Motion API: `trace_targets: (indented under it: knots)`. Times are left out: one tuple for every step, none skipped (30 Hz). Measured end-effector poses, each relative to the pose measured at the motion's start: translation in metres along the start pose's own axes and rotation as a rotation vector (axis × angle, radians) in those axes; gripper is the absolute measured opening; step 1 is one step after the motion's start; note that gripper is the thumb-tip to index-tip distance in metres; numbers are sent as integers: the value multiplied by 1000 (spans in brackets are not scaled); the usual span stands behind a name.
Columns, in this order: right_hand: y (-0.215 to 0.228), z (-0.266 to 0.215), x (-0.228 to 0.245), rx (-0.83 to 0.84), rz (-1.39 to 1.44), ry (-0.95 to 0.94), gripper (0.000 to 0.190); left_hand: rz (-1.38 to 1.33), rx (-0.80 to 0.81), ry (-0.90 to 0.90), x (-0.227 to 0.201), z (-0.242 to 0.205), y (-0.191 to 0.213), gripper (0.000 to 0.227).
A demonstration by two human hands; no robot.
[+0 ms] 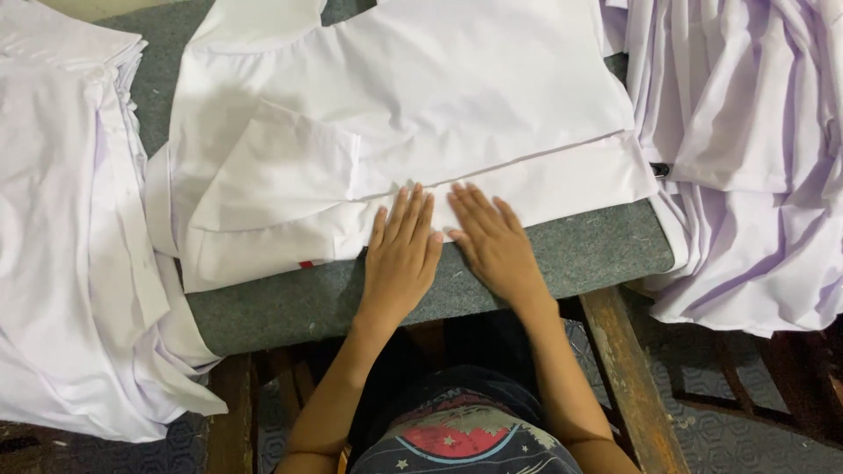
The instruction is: Folding a white long-sleeved shirt into a neat rectangle on a work table.
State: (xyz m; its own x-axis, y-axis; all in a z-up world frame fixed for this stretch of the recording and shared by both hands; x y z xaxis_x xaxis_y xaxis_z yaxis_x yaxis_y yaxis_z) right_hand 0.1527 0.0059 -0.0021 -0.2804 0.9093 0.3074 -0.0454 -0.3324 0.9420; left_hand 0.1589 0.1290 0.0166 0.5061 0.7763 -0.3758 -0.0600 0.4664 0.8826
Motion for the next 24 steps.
trace_targets:
  knots:
    - [6, 0, -8, -2, 2, -3, 54, 1, 2, -3, 0, -1, -3, 53]
    - [8, -1, -20, 37, 4, -50, 54, 4, 0, 12, 1, -2, -5, 53]
    - [8, -3, -31, 77, 10, -101, 55, 8, 4, 25, 2, -5, -8, 53]
    - [16, -4, -36, 76, 16, -108, 55, 11, 11, 20, 3, -6, -9, 53]
    - [22, -5, -48, 112, -18, -175, 57, 30, 3, 25, 3, -6, -10, 54]
    - [28, -6, -59, 149, -51, -243, 59, 50, -4, 29, 4, -7, -11, 54]
    - [34, -7, -65, 150, -51, -246, 59, 48, -2, 27, 3, -7, -13, 54]
    - [42, -11, -80, 144, -78, -363, 61, 46, -14, 31, 4, -7, -14, 54]
    - [50, -15, -94, 136, -105, -477, 63, 45, -27, 36, 4, -7, -14, 54]
    - [50, -19, -103, 136, -106, -478, 63, 44, -27, 35, 5, -7, -14, 54]
    - [64, -26, -116, -11, -148, -535, 61, 37, -31, 36, 5, -8, -15, 54]
    - [77, -34, -127, -159, -190, -592, 61, 29, -34, 37, 5, -8, -15, 55]
    - [74, -40, -133, -161, -193, -594, 61, 26, -36, 34, 5, -8, -15, 55]
    - [78, -44, -133, -257, -206, -527, 55, 37, -42, 35, 5, -8, -15, 54]
    - [83, -49, -133, -350, -218, -458, 51, 48, -48, 35, 4, -8, -15, 54]
    - [82, -48, -123, -352, -222, -460, 51, 45, -50, 33, 4, -7, -14, 54]
    - [78, -45, -104, -323, -253, -342, 44, 39, -46, 35, 4, -7, -14, 54]
    - [74, -42, -84, -294, -284, -224, 41, 34, -42, 37, 4, -7, -15, 55]
    - [63, -42, -90, -294, -285, -230, 41, 32, -39, 32, 4, -7, -15, 55]
    - [46, -40, -97, -218, -211, -240, 44, 37, -38, 32, 3, -7, -15, 54]
    - [28, -38, -104, -143, -135, -249, 49, 43, -38, 32, 4, -7, -14, 54]
    - [33, -40, -105, -146, -135, -253, 49, 43, -37, 27, 3, -7, -14, 54]
    - [39, -42, -108, -149, -187, -286, 48, 49, -37, 30, 4, -7, -14, 54]
    - [45, -43, -112, -153, -240, -318, 47, 55, -38, 32, 4, -7, -14, 54]
Point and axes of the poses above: each hand's wrist, its own z-axis towards the middle knuckle, its own y-axis out of the back of the hand, x = y × z, the point moved 8 cm from there along z, towards the middle knuckle, and after that the axes turned 2 degrees about z, right-handed, at the moved point
